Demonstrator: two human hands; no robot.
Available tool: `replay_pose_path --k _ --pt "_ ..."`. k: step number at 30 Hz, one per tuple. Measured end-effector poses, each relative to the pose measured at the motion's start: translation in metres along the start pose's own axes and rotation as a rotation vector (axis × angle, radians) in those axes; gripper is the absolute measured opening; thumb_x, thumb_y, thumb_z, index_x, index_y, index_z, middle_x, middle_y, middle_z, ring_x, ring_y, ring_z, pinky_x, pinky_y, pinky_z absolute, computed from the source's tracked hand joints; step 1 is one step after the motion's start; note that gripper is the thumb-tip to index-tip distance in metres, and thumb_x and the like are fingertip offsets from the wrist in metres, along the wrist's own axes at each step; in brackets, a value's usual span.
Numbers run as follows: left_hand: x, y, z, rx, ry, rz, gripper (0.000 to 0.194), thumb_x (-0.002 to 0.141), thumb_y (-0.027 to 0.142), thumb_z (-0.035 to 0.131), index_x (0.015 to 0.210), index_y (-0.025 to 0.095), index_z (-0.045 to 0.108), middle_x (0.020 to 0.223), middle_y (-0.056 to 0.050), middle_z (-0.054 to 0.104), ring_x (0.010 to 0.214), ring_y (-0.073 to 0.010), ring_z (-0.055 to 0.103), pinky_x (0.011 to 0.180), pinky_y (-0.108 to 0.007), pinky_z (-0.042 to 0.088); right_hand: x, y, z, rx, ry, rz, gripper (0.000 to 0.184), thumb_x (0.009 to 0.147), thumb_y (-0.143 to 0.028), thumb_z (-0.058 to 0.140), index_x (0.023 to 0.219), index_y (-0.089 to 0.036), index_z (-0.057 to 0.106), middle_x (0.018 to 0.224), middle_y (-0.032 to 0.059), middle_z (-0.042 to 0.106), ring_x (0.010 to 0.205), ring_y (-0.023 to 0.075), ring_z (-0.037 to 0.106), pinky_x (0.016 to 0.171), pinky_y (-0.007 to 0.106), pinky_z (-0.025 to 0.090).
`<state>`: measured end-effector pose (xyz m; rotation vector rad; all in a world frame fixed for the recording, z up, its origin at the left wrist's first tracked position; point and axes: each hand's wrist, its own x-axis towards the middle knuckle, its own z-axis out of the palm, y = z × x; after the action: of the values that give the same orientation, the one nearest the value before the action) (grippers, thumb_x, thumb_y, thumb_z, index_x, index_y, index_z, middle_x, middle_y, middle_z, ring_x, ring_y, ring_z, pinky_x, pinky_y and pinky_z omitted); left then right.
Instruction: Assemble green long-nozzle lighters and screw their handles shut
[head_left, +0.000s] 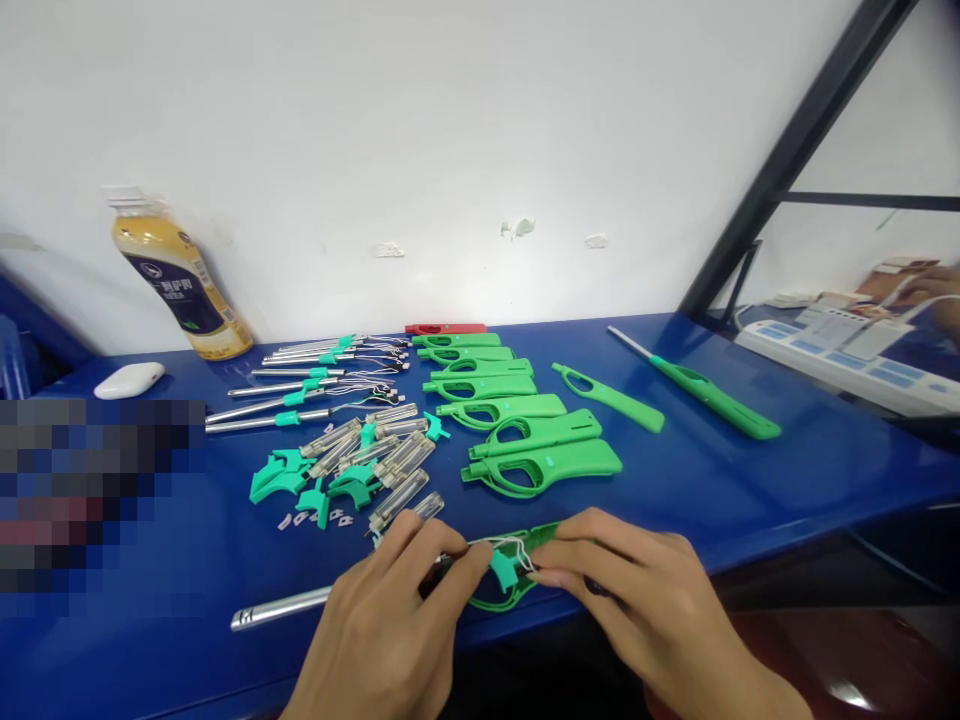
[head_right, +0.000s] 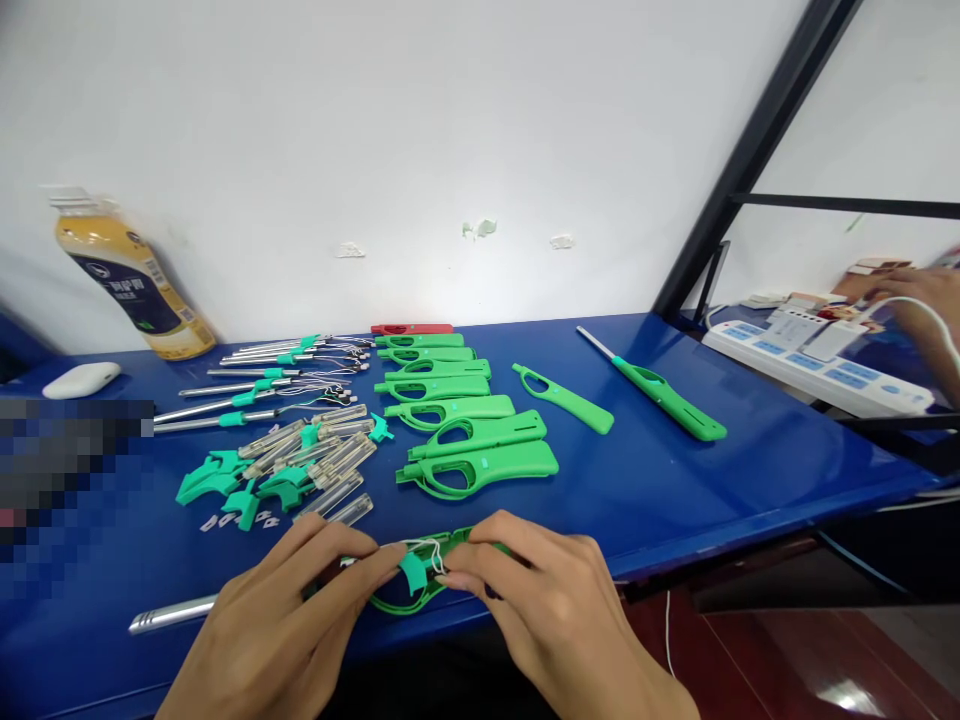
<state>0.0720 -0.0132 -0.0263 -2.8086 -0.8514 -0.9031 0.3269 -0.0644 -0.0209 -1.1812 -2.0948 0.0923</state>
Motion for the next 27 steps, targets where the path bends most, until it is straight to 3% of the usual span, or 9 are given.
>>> replay_pose_path --k 9,19,27 --pt "-0.002 0.0 -0.0002 0.029 -0.007 0.005 0.045 0.096 -0.002 0.055 0.134 0.019 0.067 0.109 -0.008 0.068 0.093 -0.0215 0.057 0.07 -0.032 0.06 0.0031 -0.0016 0.003 0.008 0.055 0.033 0.008 0.108 -0.02 0.063 0.107 -0.025 0.069 0.095 -0.0003 0.075 0.075 0.0099 0.074 0.066 0.02 0.052" --pt "0.0 -0.0009 -0.0007 0.028 0.012 0.024 0.04 0.098 -0.001 0.057 0.132 0.016 0.067 0.096 -0.005 0.063 0.083 -0.0178 0.053 0.066 -0.028 0.056 0.0028 -0.0029 0.0045 0.036 0.086 0.025 0.009 0.108 -0.022 0.064 0.107 -0.025 0.072 0.096 -0.0006 0.074 0.078 0.0088 0.073 0.07 0.019 0.052" --pt "-0.0001 -0.0013 -0.0006 0.004 0.006 0.001 0.041 0.097 -0.003 0.057 0.132 0.015 0.066 0.098 -0.005 0.064 0.086 -0.0183 0.054 0.07 -0.031 0.058 0.0003 -0.0006 0.0074 0.054 0.079 0.021 0.007 0.106 -0.02 0.067 0.108 -0.024 0.072 0.097 -0.0013 0.074 0.081 0.0092 0.072 0.073 0.02 0.052"
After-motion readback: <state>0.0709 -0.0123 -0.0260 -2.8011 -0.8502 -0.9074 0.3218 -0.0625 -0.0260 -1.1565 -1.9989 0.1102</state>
